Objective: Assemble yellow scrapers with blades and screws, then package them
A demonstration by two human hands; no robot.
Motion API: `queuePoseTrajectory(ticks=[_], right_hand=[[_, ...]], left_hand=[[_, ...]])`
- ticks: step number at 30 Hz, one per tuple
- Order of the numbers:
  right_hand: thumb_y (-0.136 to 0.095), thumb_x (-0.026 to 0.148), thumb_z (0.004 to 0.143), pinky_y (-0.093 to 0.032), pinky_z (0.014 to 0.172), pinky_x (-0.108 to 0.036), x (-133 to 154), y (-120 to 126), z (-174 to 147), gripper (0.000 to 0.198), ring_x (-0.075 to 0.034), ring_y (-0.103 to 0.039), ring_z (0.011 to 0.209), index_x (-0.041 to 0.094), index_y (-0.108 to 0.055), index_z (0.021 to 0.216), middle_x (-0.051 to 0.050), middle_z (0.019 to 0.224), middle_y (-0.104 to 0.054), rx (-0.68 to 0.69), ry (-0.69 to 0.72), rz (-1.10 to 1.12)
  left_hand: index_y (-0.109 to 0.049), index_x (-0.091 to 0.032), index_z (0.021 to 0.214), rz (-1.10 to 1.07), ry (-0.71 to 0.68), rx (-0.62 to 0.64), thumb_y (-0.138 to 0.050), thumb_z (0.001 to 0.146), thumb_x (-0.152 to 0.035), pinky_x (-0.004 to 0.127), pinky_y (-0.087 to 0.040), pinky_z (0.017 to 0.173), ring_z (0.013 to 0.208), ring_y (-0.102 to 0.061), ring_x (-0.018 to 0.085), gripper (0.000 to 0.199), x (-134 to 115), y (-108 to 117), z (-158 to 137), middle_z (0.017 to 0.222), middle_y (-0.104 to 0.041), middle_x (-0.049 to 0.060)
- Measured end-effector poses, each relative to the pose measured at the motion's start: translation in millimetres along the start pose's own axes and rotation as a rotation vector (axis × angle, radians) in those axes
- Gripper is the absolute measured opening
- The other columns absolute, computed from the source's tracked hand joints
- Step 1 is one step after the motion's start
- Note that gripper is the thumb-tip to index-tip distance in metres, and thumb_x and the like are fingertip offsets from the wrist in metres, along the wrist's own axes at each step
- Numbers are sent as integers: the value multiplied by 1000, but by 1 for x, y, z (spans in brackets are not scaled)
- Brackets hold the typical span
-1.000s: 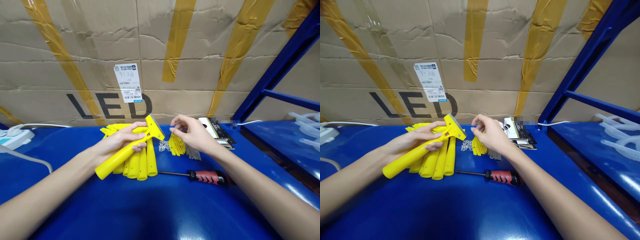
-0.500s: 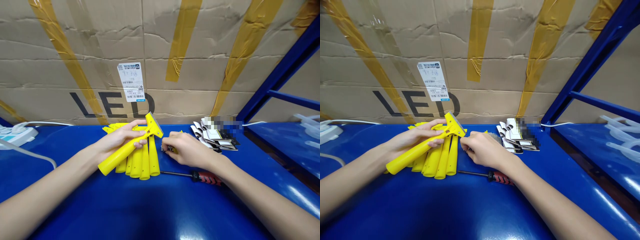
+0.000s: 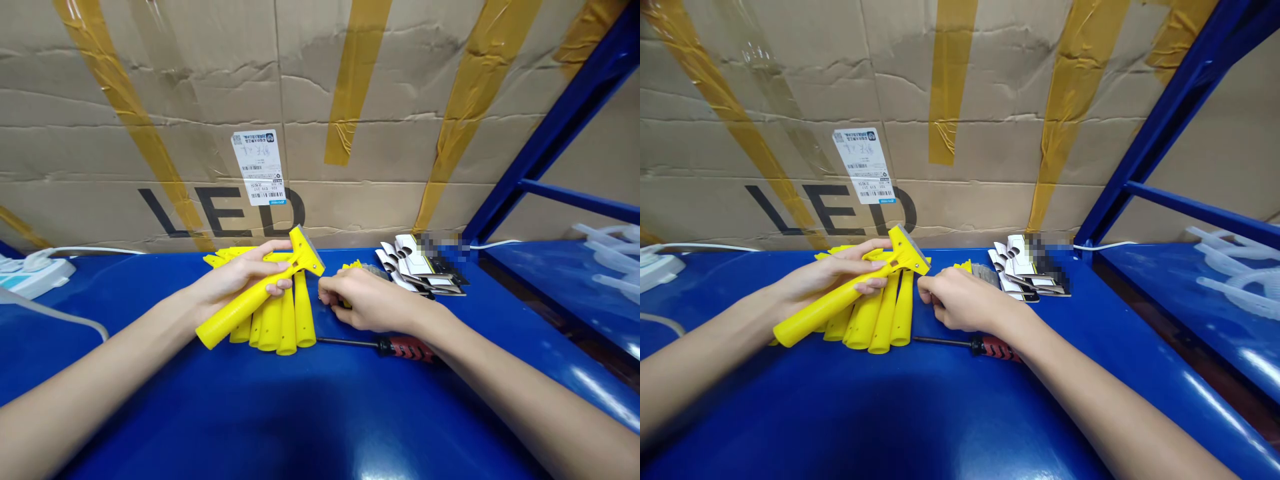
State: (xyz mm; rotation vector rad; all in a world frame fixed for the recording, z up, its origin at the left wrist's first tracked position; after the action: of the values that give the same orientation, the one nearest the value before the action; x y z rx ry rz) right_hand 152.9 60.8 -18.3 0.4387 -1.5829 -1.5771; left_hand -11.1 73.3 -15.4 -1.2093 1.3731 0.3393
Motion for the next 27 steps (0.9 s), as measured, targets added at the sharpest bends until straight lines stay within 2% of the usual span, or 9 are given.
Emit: queuePoseTrajectory(ticks=[5, 9, 16, 20, 24, 27], right_hand=[[-58, -3, 72, -34, 59, -26, 12, 9, 0, 26, -13, -49, 62, 20, -57, 86, 2, 71, -61, -28, 35, 13], [-55, -2, 78, -39, 61, -25, 16, 22, 0, 23, -13, -54, 66, 18, -55, 88, 0, 78, -61, -167, 69, 103], [-68, 10, 82, -53, 70, -27, 2, 45, -3, 10, -14, -67, 71, 18, -62, 79, 0, 77, -71, -397, -2, 356], [-70, 12, 82, -59, 80, -31, -8, 51, -5, 7, -17, -73, 80, 18, -67, 79, -2, 83, -74, -461, -64, 572], [-71, 10, 80, -59, 75, -30, -10, 50, -4, 9, -17, -73, 77, 17, -66, 80, -2, 81, -73, -498, -78, 672], [-74, 12, 80, -56, 73, -30, -10, 51, -4, 10, -15, -68, 76, 17, -66, 81, -2, 82, -71, -567, -52, 666]], left_hand=[[-56, -23, 122, -11, 24, 11, -62, 90, -6, 16, -47, 56, 59, -58, 9, 38, 2, -4, -2, 74, -62, 3], [-53, -21, 122, 17, -2, -35, -61, 89, -4, 16, -46, 54, 56, -57, 9, 38, 0, -7, -2, 72, -62, 3], [-47, -20, 128, 32, 16, -85, -59, 89, -2, 17, -44, 51, 52, -54, 8, 45, 2, -8, -1, 73, -60, 2], [-45, -18, 132, 61, 31, -54, -59, 90, -3, 17, -43, 52, 52, -52, 8, 47, 5, -13, -1, 71, -59, 1], [-45, -18, 130, 98, 35, 4, -60, 91, -7, 16, -42, 53, 54, -53, 8, 43, 7, -16, -3, 71, -59, 2], [-44, -20, 128, 112, 53, 50, -60, 93, -11, 16, -41, 55, 56, -51, 8, 39, 10, -17, -4, 69, -59, 1]])
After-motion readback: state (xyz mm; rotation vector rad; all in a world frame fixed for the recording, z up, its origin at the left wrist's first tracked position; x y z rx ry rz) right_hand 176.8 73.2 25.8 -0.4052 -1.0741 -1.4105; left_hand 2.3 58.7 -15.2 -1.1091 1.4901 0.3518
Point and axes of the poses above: each hand's wrist, its own z-axis towards the middle knuckle, its own y-axis out of the back of the hand, x = y × z, the point moved 6 cm from there along z, towards the middle knuckle
